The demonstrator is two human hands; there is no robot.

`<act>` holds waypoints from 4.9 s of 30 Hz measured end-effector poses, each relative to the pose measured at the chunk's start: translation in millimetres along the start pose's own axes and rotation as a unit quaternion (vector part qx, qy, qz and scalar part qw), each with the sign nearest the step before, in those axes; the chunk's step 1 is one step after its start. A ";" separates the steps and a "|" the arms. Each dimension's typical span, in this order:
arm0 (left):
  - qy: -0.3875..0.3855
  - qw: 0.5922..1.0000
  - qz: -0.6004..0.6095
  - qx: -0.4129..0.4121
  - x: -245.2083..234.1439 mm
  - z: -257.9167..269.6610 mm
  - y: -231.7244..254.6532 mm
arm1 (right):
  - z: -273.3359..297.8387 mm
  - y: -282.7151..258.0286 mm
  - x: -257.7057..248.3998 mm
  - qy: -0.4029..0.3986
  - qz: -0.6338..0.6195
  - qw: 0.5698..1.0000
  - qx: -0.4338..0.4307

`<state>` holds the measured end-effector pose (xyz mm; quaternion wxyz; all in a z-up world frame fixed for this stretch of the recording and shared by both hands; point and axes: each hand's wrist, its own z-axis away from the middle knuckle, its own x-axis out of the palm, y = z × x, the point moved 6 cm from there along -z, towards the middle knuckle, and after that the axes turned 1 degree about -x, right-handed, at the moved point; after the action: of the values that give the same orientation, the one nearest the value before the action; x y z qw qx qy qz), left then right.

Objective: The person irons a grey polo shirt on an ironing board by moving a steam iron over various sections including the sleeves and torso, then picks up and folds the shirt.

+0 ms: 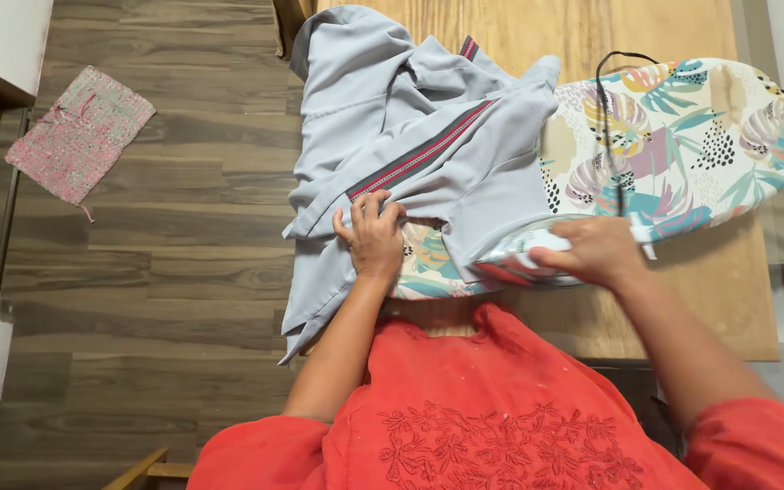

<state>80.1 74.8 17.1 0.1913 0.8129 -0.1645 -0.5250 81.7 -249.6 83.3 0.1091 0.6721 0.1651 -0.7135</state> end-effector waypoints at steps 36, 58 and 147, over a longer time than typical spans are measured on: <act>0.000 1.000 0.005 -0.019 -3.7 1.1 -0.7 | -108.8 30.2 5.6 0.032 0.062 0.997 -0.018; 0.005 1.000 -0.005 -0.011 -2.7 -0.3 -0.8 | -59.3 18.6 -11.0 0.005 -0.003 1.000 -0.003; 0.145 0.949 0.009 -0.279 -49.2 89.7 -100.0 | 40.0 80.2 98.9 0.027 -0.230 0.958 0.168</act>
<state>-14.9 172.8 -26.1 0.4369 0.7931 0.0104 -0.4243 67.8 -332.2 -20.5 -0.1765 0.6440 0.1961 -0.7181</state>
